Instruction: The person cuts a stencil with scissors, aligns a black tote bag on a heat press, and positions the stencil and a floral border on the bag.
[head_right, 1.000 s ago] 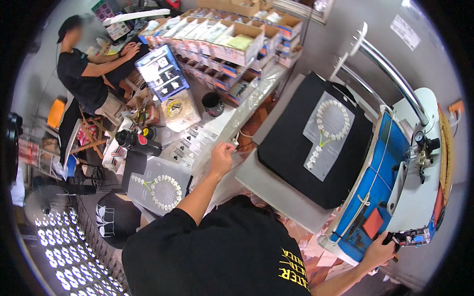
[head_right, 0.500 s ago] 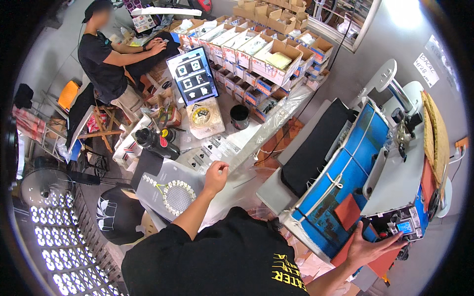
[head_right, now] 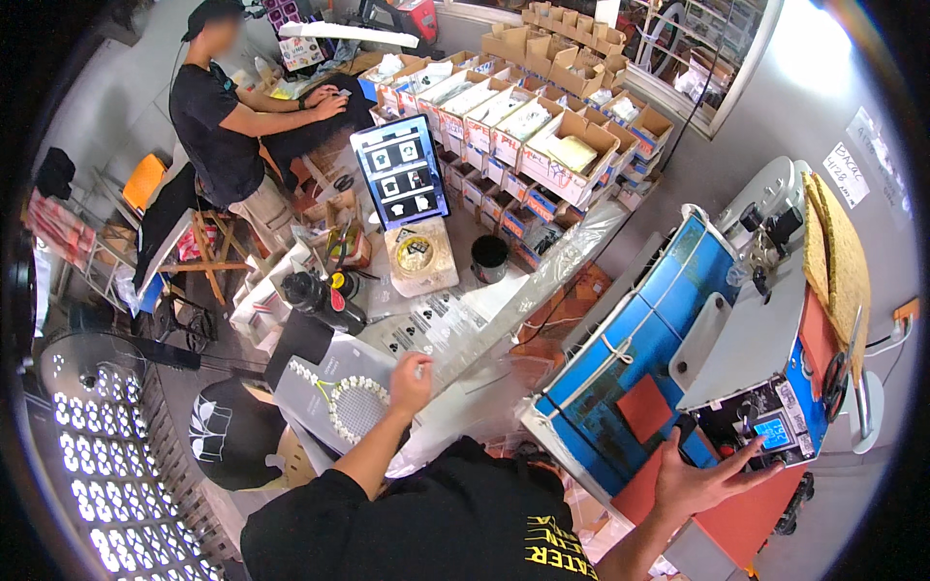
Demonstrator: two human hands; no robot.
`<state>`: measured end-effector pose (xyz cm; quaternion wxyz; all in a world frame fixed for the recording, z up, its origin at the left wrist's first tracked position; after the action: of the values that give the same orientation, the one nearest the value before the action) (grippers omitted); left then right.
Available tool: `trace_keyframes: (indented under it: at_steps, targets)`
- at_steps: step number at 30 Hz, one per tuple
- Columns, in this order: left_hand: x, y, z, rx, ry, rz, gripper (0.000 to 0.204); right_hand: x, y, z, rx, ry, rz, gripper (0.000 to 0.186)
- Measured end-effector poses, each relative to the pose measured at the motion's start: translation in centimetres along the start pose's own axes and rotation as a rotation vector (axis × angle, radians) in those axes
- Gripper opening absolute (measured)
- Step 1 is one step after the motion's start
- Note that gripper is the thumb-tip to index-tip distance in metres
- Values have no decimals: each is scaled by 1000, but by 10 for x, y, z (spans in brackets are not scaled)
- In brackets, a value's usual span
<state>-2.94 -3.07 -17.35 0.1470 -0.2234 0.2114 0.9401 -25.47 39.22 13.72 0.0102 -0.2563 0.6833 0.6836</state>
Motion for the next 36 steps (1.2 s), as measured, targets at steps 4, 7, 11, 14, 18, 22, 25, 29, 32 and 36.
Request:
trace_keyframes:
  at_steps: [4, 7, 11, 14, 18, 22, 25, 29, 32, 36]
  targets:
    - [-50, -14, -34, -17, 227, 166, 20, -1, -3, 0, -26, -4, 54, 109]
    - [-86, -39, -65, -110, 578, 226, 33, -3, -1, -3, -27, 35, 42, 106]
    - [-99, -61, -92, -153, 794, 216, 45, -4, -2, -6, -4, 117, 41, 100]
    - [-96, -60, -99, -204, 829, 186, 46, -4, -3, -4, -20, 113, 23, 101]
    - [-95, -62, -96, -182, 853, 224, 45, -4, -3, -4, -32, 128, 28, 102]
    - [-91, -63, -95, -140, 863, 258, 44, -8, -1, -6, -83, 161, 69, 99]
    - [-91, -64, -95, -136, 860, 264, 44, -8, -2, -5, -79, 198, 57, 99]
    - [-91, -65, -95, -148, 865, 268, 43, -7, -2, -2, -75, 233, 46, 98]
    - [-91, -65, -92, -149, 856, 267, 43, -8, -3, -2, -71, 257, 18, 91]
    - [-93, -66, -94, -156, 869, 279, 42, -8, -5, 2, -105, 315, -35, 74]
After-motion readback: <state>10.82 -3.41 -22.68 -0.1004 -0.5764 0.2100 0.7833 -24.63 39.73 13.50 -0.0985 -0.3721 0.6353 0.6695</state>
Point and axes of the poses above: each hand's wrist, its own y-axis towards the middle knuckle, its own x-axis out of the palm, z = x × y, the point moved 10 cm from there along y, towards the middle knuckle, and after that the axes turned 11 degrees about z, right-handed, at the moved point
